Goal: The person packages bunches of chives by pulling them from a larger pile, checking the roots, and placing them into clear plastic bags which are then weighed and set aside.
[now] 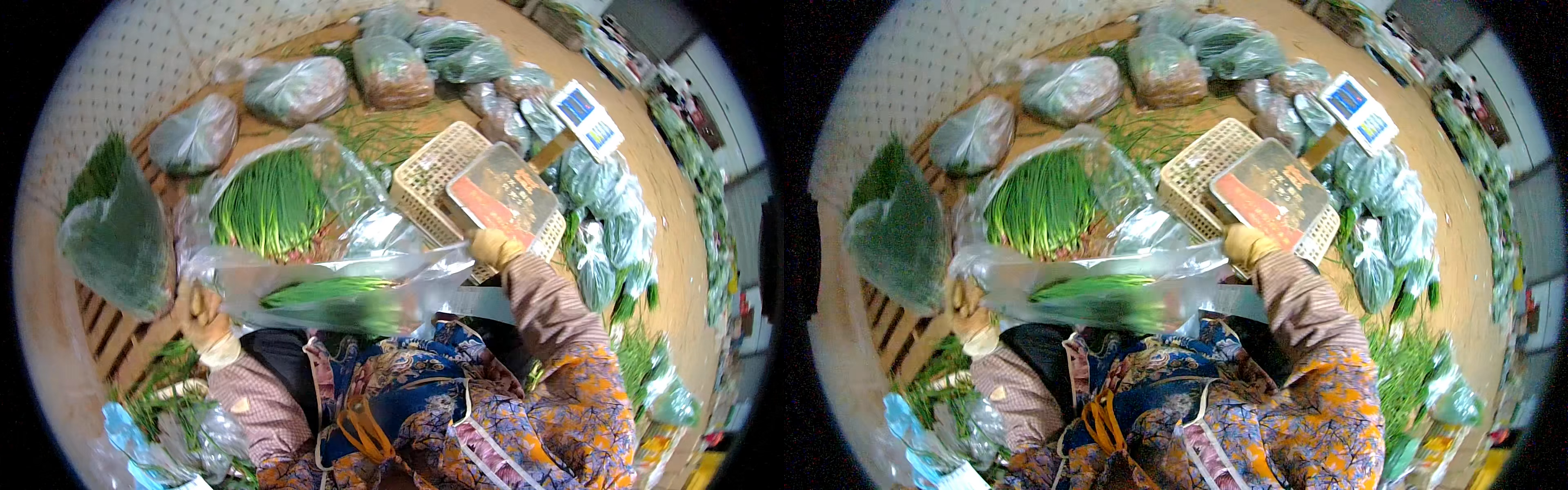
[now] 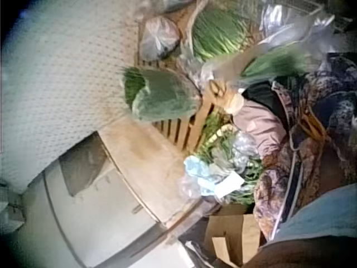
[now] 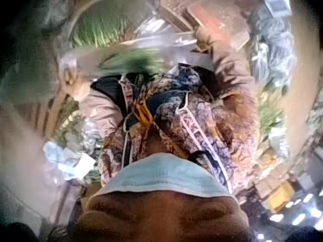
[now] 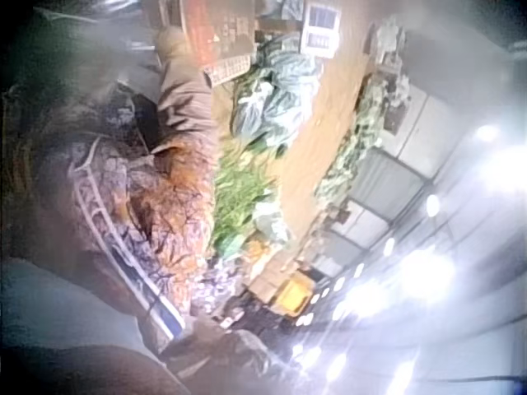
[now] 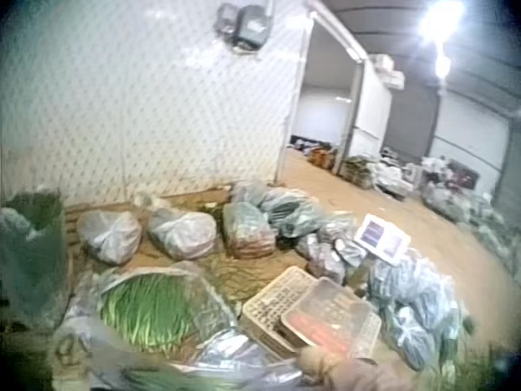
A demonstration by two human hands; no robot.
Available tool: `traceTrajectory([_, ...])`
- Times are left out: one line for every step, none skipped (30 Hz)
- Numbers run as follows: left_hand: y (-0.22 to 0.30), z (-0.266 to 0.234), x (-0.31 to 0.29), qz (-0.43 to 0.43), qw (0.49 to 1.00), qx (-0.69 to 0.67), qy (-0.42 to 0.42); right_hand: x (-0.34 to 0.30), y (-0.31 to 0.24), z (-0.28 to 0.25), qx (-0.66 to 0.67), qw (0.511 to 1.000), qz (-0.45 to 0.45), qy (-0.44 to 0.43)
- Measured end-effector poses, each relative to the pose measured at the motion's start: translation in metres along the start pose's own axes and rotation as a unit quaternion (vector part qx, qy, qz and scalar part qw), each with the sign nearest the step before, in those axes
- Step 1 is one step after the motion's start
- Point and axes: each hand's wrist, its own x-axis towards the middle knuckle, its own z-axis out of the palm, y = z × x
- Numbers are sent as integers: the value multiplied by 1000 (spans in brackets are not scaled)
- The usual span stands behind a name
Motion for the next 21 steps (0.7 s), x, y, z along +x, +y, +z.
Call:
traceTrajectory([-37, 30, 24, 91, 980, 170, 54, -13, -15, -26, 24, 996, 6, -87])
traceTrajectory([-71, 72, 54, 154, 892, 398, 148, -23, -16, -46, 111, 994, -9, -11])
traceTrajectory([-63, 90, 37, 183, 745, 569, 297, -39, 3, -95, 119, 991, -50, 46])
traceTrajectory([-40, 98, 56, 195, 788, 549, 198, -49, 14, -116, 177, 975, -84, 106])
traceTrajectory([-30, 120, 97, 158, 878, 444, 81, -56, 34, -139, 238, 948, -113, 177])
traceTrajectory([-17, 141, 133, 91, 938, 335, -18, -69, 47, -154, 311, 917, -117, 223])
traceTrajectory([-26, 169, 167, 61, 959, 273, -37, -84, 56, -181, 369, 877, -129, 281])
traceTrajectory([-32, 199, 199, 30, 974, 217, -50, -101, 57, -205, 414, 847, -129, 306])
traceTrajectory([-39, 214, 213, 82, 947, 311, 24, -115, 58, -225, 456, 817, -131, 327])
traceTrajectory([-52, 237, 234, 43, 946, 319, -33, -124, 66, -240, 488, 798, -112, 336])
traceTrajectory([-71, 257, 255, 7, 943, 318, -95, -136, 75, -256, 512, 779, -93, 350])
traceTrajectory([-91, 258, 267, 23, 942, 328, -63, -140, 82, -262, 579, 709, -116, 384])
traceTrajectory([-107, 260, 275, 43, 941, 335, -33, -147, 88, -272, 590, 686, -128, 406])
traceTrajectory([-124, 266, 284, 25, 940, 339, -33, -150, 100, -280, 593, 677, -121, 418])
traceTrajectory([-148, 261, 289, 23, 945, 327, -6, -149, 118, -283, 594, 671, -110, 430])
traceTrajectory([-167, 256, 295, 12, 946, 323, 9, -147, 132, -284, 569, 687, -89, 443])
traceTrajectory([-185, 247, 301, 1, 948, 318, 25, -142, 145, -283, 543, 703, -68, 455])
traceTrajectory([-192, 234, 301, -23, 945, 325, 31, -121, 149, -270, 579, 671, -67, 458])
traceTrajectory([-203, 219, 304, -42, 946, 320, 32, -103, 172, -257, 573, 670, -70, 466])
traceTrajectory([-222, 206, 302, -73, 941, 325, 67, -91, 182, -245, 585, 674, -38, 450])
traceTrajectory([-255, 186, 290, -114, 935, 317, 108, -87, 198, -225, 542, 695, 53, 470])
